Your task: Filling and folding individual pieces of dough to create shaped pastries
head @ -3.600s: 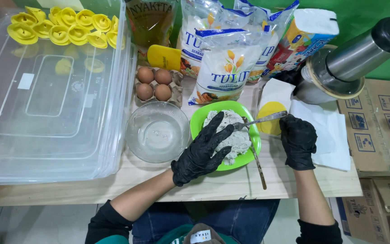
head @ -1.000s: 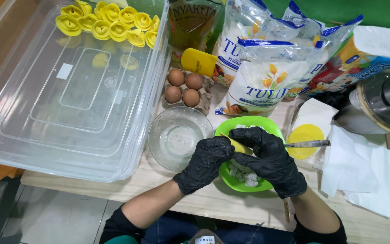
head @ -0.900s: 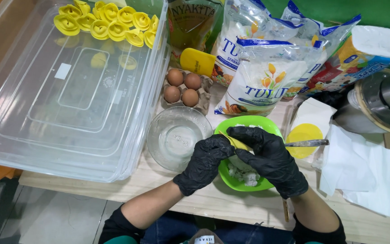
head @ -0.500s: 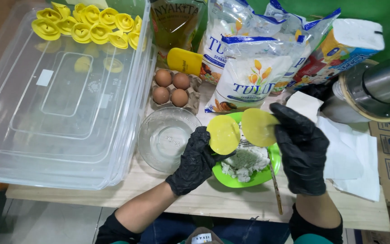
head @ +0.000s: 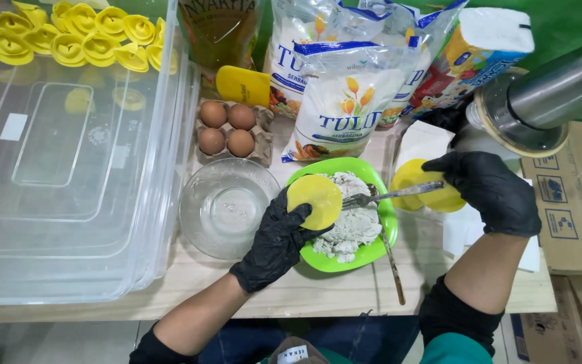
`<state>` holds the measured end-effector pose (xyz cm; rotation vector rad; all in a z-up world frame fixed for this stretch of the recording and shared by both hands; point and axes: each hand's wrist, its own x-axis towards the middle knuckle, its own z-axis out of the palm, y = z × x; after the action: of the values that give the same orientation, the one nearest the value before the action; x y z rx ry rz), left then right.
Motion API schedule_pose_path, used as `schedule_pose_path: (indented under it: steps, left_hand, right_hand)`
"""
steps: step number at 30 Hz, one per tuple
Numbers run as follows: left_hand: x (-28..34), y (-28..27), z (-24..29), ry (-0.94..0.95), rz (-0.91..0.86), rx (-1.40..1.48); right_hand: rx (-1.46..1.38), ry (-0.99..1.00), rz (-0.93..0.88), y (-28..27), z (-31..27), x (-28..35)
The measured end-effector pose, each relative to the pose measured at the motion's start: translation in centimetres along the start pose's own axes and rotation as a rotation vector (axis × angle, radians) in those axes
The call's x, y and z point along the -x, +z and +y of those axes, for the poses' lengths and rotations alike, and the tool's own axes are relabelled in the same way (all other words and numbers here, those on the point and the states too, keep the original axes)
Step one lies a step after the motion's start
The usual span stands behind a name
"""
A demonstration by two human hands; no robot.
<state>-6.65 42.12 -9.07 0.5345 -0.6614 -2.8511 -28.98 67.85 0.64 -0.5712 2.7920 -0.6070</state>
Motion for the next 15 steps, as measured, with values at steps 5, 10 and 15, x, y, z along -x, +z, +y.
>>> schedule_pose_path:
  steps: [5, 10, 15]
  left_hand:
    - [0.0, -0.2, -0.6, -0.008, -0.015, -0.147]
    - [-0.1, -0.4, -1.0, 0.057, -0.058, -0.169]
    - [-0.2, -0.3, -0.9, 0.066, -0.073, -0.170]
  right_hand:
    - [0.212, -0.131, -0.298, 1.4, -0.1, -3.3]
    - [-0.157, -0.412, 0.079, 1.5, 1.7, -2.6]
    - [-0.660, -0.679, 0.642, 3.1, -5.4, 2.7]
